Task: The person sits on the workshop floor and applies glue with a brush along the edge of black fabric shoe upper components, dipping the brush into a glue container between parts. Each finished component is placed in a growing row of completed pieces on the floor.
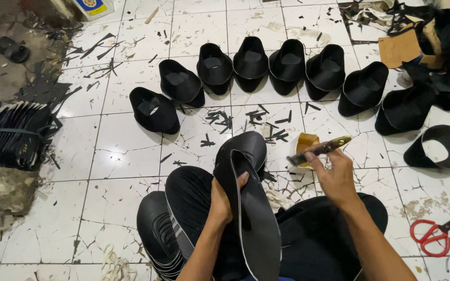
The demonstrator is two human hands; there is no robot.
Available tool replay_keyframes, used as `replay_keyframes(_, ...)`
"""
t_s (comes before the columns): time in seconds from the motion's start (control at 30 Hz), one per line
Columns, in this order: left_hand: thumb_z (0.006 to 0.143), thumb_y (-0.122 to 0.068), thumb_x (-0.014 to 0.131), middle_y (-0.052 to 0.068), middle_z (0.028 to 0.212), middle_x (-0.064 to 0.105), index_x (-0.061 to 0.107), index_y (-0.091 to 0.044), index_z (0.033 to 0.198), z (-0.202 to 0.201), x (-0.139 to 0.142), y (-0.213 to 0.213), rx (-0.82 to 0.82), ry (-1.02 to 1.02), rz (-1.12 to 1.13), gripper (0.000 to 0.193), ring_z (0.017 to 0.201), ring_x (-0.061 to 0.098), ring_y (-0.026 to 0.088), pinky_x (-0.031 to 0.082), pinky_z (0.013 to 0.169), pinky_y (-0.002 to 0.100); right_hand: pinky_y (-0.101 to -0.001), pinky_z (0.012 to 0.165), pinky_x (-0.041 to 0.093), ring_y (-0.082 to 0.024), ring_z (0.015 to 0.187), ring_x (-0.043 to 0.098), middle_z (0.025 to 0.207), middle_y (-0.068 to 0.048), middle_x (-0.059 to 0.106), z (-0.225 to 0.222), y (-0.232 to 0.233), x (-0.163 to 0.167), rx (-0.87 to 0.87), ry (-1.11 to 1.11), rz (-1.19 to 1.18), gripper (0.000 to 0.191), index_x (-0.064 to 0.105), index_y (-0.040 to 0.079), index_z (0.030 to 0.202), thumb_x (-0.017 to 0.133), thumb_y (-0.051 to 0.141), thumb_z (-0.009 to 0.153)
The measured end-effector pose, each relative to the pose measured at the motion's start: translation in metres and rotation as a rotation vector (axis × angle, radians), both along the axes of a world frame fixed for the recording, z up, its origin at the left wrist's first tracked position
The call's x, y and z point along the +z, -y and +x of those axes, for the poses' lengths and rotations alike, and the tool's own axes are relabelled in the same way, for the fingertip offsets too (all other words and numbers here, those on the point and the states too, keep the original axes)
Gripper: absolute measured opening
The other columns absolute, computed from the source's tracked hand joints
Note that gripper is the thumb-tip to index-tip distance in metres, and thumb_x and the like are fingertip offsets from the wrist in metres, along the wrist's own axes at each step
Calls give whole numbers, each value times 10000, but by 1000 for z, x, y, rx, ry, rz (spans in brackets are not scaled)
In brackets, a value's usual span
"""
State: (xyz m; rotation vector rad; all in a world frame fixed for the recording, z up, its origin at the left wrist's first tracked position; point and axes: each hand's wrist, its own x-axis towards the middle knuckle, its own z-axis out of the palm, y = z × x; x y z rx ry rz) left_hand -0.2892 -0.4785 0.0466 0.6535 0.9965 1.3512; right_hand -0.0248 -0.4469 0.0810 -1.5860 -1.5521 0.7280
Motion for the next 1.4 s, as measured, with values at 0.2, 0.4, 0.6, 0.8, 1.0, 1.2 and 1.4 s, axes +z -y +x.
replay_keyframes(0.2,876,-17,741,-10,951,632,622,-18,1155,4,-15,12,-35,-96,-60,303,845,602,58,529,748,210,-445,822,485,-310,907,663,917,-164,732,27,-44,-73,-107,544,-17,233,815,83,955,816,278,829)
replay_keyframes(0.4,936,-139,732,46,929,697,702,61,1081,1,-24,6,-29,126,-215,249,794,632,100,512,693,248,-416,849,390,-284,940,577,895,-122,701,27,-44,-89,-49,681,3,230,792,73,885,816,280,787)
replay_keyframes(0.6,941,-214,714,8,874,699,692,-20,1122,-13,-31,-3,-56,340,-310,266,764,638,90,514,713,241,-445,856,433,-289,926,621,941,-114,712,29,-32,-64,-60,709,18,259,746,26,943,741,283,915)
replay_keyframes(0.8,1012,-314,686,30,937,726,698,43,1115,8,-26,-3,-121,258,-170,372,830,653,98,522,750,247,-397,857,524,-242,935,686,989,-105,742,-8,18,-9,26,81,161,149,765,58,1013,729,164,915)
replay_keyframes(1.0,969,-332,603,37,1024,718,676,-40,1187,29,-1,-4,-47,371,-329,371,896,675,122,545,796,276,-325,970,551,-175,1070,668,1081,-51,725,-54,51,14,111,-229,445,173,725,78,1083,748,59,913)
replay_keyframes(1.2,1011,-373,483,51,1111,687,617,-49,1272,27,-15,-1,-73,373,-194,437,974,657,141,536,862,294,-366,1010,505,-200,1074,644,1053,-40,728,-58,48,20,119,-76,518,155,728,67,1058,740,52,905)
replay_keyframes(1.4,1052,-413,363,64,1197,655,558,-58,1357,25,-51,8,-82,364,-111,507,1053,639,160,528,928,312,-395,984,467,-230,1022,647,1003,-41,722,-53,40,34,150,88,492,135,739,89,1022,748,108,889)
